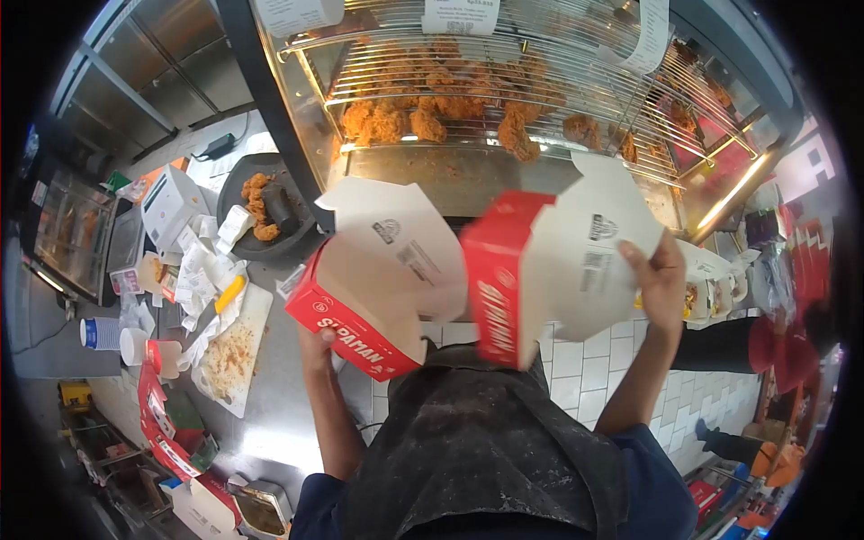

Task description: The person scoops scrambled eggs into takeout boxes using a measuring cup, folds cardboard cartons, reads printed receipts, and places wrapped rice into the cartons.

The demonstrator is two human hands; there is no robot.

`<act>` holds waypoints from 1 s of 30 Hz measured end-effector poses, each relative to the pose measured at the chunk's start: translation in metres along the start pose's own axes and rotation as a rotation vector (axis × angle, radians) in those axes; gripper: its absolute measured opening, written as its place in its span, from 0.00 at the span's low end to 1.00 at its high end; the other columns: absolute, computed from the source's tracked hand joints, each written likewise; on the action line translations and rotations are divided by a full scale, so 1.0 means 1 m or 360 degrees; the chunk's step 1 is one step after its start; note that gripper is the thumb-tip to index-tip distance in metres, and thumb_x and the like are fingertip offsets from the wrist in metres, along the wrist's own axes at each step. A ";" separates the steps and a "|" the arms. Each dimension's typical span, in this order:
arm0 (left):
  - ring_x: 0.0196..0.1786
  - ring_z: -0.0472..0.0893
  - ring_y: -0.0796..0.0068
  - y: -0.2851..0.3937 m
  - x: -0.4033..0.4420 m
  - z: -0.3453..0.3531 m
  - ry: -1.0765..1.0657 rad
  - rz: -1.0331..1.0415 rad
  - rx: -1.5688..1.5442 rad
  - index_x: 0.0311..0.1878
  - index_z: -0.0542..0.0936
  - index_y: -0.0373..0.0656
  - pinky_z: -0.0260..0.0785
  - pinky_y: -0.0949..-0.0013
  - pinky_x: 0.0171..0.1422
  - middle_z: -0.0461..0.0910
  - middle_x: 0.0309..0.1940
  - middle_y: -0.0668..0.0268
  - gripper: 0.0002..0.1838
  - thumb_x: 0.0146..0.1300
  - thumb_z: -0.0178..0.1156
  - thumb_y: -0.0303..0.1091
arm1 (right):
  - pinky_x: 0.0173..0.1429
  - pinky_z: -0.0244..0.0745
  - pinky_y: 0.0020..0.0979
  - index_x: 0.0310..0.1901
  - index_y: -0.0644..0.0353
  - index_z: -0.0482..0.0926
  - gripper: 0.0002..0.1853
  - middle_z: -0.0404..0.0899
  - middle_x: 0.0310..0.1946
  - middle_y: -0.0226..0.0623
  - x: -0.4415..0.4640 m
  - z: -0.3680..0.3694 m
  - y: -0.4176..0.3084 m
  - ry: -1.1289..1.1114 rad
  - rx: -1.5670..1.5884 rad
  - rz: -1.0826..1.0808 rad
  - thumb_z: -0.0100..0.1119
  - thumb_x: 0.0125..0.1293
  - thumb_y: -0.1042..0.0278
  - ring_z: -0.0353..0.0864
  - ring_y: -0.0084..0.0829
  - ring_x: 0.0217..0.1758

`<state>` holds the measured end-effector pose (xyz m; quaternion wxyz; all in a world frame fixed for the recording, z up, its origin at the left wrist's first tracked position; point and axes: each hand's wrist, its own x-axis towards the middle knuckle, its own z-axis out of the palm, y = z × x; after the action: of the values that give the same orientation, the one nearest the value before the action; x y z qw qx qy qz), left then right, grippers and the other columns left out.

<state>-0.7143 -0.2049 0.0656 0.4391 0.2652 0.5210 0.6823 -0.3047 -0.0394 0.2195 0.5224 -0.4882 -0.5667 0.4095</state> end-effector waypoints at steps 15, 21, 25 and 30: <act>0.59 0.77 0.63 -0.039 -0.010 0.074 -0.0084 0.0246 -0.0039 0.66 0.64 0.34 0.70 0.59 0.63 0.74 0.59 0.57 0.61 0.31 0.81 0.59 | 0.59 0.71 0.40 0.62 0.60 0.72 0.31 0.78 0.52 0.47 0.019 0.048 0.044 -0.0740 -0.0898 -0.0639 0.68 0.58 0.59 0.76 0.45 0.56; 0.61 0.75 0.64 -0.014 -0.027 0.081 -0.0229 0.0348 -0.0132 0.67 0.63 0.34 0.66 0.59 0.66 0.71 0.62 0.56 0.61 0.28 0.85 0.47 | 0.47 0.78 0.32 0.35 0.66 0.84 0.07 0.84 0.39 0.42 -0.015 0.109 0.056 -0.0465 -0.0565 -0.0751 0.69 0.55 0.74 0.83 0.37 0.44; 0.59 0.76 0.65 -0.017 -0.039 0.072 -0.0087 0.0227 -0.0039 0.66 0.64 0.34 0.69 0.61 0.64 0.73 0.60 0.56 0.57 0.31 0.84 0.43 | 0.38 0.79 0.31 0.32 0.63 0.83 0.05 0.85 0.40 0.37 -0.019 0.133 0.082 -0.0392 -0.0525 -0.0861 0.69 0.54 0.74 0.83 0.36 0.36; 0.56 0.78 0.66 -0.011 -0.044 0.059 0.0146 0.0283 0.0004 0.63 0.67 0.33 0.71 0.61 0.61 0.76 0.54 0.58 0.53 0.33 0.83 0.44 | 0.37 0.77 0.26 0.30 0.67 0.81 0.04 0.84 0.35 0.40 -0.020 0.151 0.061 -0.0414 -0.0506 -0.0907 0.67 0.57 0.77 0.83 0.32 0.30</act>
<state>-0.6414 -0.2142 0.0778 0.3522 0.2794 0.5156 0.7294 -0.4474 -0.0411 0.1383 0.4565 -0.3294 -0.7987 0.2127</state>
